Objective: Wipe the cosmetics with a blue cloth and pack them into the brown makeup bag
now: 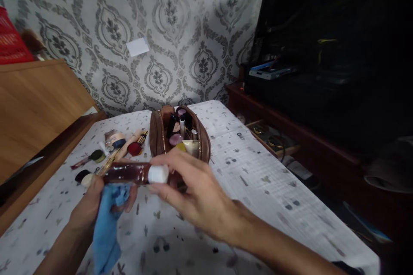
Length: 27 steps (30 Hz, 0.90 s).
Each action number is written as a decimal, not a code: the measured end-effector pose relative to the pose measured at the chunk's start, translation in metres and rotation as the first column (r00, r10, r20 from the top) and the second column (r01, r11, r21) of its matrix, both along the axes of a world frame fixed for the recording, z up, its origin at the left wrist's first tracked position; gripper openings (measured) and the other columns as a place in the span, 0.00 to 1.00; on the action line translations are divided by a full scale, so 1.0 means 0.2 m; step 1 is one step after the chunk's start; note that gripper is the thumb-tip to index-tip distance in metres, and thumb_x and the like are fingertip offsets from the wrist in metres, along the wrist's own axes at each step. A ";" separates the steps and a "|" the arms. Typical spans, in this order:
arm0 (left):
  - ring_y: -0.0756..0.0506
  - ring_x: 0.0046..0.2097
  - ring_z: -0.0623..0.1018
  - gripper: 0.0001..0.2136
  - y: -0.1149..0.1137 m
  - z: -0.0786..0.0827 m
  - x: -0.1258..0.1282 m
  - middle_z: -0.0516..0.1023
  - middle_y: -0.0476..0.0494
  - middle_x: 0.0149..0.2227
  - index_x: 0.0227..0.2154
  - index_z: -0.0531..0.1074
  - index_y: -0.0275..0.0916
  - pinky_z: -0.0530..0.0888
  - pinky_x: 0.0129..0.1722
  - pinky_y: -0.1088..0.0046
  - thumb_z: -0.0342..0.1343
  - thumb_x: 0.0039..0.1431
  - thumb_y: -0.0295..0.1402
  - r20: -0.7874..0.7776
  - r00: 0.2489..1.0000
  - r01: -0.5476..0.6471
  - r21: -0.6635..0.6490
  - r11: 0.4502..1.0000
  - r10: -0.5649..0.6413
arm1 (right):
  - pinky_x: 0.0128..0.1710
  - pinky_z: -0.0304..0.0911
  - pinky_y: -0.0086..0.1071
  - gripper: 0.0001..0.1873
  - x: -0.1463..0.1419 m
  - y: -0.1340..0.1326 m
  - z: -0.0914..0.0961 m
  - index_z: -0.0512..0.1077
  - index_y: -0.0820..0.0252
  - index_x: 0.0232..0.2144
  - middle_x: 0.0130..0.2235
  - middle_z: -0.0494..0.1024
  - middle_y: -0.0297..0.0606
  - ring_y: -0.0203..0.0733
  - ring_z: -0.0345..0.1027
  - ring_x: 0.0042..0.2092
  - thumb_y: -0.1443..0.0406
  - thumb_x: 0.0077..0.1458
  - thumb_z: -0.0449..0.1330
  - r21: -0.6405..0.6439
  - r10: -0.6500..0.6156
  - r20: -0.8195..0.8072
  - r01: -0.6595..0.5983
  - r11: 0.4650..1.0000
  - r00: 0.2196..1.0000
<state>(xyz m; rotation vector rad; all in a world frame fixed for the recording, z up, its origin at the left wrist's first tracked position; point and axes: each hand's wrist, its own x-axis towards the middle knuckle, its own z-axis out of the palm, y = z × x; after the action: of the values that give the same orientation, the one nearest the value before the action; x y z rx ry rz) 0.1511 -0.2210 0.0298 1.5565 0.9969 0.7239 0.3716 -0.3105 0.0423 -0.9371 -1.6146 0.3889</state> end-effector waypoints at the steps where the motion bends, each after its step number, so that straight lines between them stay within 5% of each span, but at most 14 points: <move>1: 0.50 0.17 0.64 0.40 0.00 0.03 0.05 0.69 0.49 0.19 0.47 0.73 0.43 0.59 0.16 0.72 0.44 0.47 0.72 0.102 0.995 0.010 -0.010 1.000 -0.009 | 0.36 0.70 0.28 0.12 0.03 0.00 0.03 0.72 0.58 0.47 0.40 0.76 0.36 0.34 0.70 0.35 0.63 0.61 0.61 0.023 -0.006 0.031 0.006 1.000 1.000; 6: 0.51 0.16 0.63 0.36 0.04 0.13 0.30 0.69 0.48 0.18 0.40 0.73 0.37 0.53 0.12 0.75 0.33 0.61 0.64 0.243 0.963 0.120 -0.009 0.993 -0.114 | 0.39 0.69 0.29 0.12 0.15 0.02 0.15 0.72 0.55 0.48 0.40 0.75 0.34 0.35 0.70 0.38 0.65 0.62 0.59 0.142 -0.106 0.146 0.085 0.986 0.984; 9: 0.51 0.17 0.66 0.39 0.10 0.17 0.36 0.71 0.46 0.19 0.29 0.72 0.37 0.58 0.14 0.75 0.25 0.62 0.63 0.100 0.982 0.158 0.055 0.986 -0.163 | 0.36 0.68 0.28 0.09 0.21 0.04 0.20 0.73 0.56 0.45 0.38 0.74 0.33 0.34 0.68 0.35 0.63 0.62 0.59 0.184 -0.207 0.174 0.175 0.967 0.963; 12: 0.50 0.20 0.69 0.33 0.14 0.17 0.35 0.72 0.47 0.19 0.25 0.72 0.37 0.65 0.19 0.76 0.35 0.63 0.60 -0.110 0.988 0.130 0.259 0.957 -0.104 | 0.35 0.66 0.29 0.08 0.25 0.09 0.24 0.74 0.59 0.41 0.37 0.76 0.35 0.36 0.68 0.35 0.63 0.59 0.62 0.172 -0.267 0.172 0.238 0.956 0.948; 15: 0.46 0.33 0.78 0.22 0.14 0.14 0.31 0.80 0.45 0.30 0.36 0.78 0.37 0.74 0.31 0.75 0.50 0.63 0.52 -0.303 0.953 0.181 0.514 0.838 -0.020 | 0.35 0.63 0.30 0.05 0.28 0.14 0.27 0.73 0.61 0.36 0.33 0.76 0.34 0.36 0.68 0.34 0.64 0.58 0.62 0.110 -0.300 0.217 0.282 0.953 0.929; 19: 0.41 0.52 0.78 0.20 0.12 0.06 0.24 0.80 0.42 0.52 0.53 0.74 0.41 0.74 0.51 0.69 0.49 0.66 0.44 -0.404 0.915 0.294 0.649 0.701 -0.009 | 0.32 0.58 0.29 0.09 0.30 0.22 0.29 0.72 0.62 0.30 0.27 0.73 0.32 0.35 0.64 0.29 0.62 0.58 0.62 0.019 -0.342 0.354 0.359 0.933 0.870; 27: 0.46 0.45 0.81 0.18 0.14 -0.02 0.21 0.80 0.43 0.51 0.56 0.71 0.40 0.75 0.45 0.75 0.47 0.68 0.38 -0.422 0.906 0.334 0.740 0.583 0.017 | 0.29 0.55 0.28 0.10 0.33 0.36 0.33 0.72 0.63 0.27 0.23 0.70 0.30 0.34 0.63 0.27 0.63 0.58 0.61 -0.148 -0.316 0.452 0.420 0.895 0.834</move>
<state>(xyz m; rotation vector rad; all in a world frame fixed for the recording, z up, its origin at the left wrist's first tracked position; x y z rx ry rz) 0.1939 -0.1924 0.0262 2.6574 0.8027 0.7991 0.4383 -0.2387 0.1090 -1.5789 -1.7349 0.1130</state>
